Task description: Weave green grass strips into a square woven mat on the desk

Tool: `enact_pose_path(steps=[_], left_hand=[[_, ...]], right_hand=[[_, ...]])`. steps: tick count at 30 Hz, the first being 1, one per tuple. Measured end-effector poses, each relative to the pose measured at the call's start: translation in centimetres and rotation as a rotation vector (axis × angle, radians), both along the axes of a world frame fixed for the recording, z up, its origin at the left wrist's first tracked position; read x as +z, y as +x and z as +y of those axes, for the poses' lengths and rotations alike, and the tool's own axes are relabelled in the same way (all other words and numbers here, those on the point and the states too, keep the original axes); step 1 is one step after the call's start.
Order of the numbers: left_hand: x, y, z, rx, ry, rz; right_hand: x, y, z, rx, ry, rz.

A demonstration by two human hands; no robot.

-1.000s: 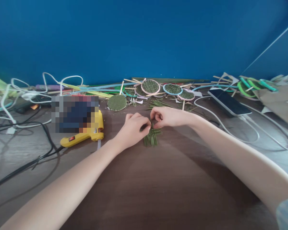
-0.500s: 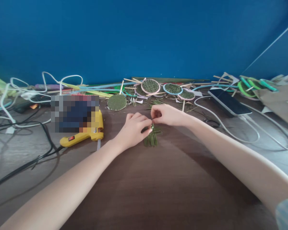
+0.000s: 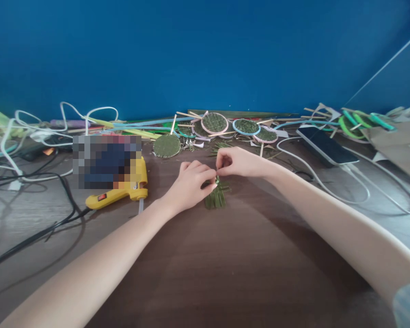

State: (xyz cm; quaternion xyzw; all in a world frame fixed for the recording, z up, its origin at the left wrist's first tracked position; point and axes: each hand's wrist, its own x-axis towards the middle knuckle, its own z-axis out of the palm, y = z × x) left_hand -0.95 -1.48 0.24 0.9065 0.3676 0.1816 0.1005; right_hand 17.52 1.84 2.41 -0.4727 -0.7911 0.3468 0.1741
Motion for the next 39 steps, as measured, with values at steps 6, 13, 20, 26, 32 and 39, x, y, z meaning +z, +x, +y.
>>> enact_pose_path(steps=[6,13,20,26,32,39], left_hand=[[-0.2,-0.1,0.2,0.014,-0.050,-0.017],[0.0,0.0,0.2,0.045,-0.092,-0.021],[0.1,-0.1,0.1,0.015,-0.082,-0.033],[0.2,0.0,0.0,0.021,-0.061,0.027],[0.1,0.1,-0.1,0.064,-0.103,-0.048],[0.1,0.1,0.0,0.079,-0.124,-0.089]], right_hand=[[0.8,0.5,-0.1,0.112,-0.139,0.135],[1.2,1.2,0.1,0.197,-0.240,0.138],[1.3,1.4,0.2,0.329,-0.096,0.086],[1.1,1.1,0.1,0.357,-0.042,0.106],[0.4,0.7,0.2,0.196,-0.045,0.128],[-0.6,0.4,0.1,0.121,0.036,-0.001]])
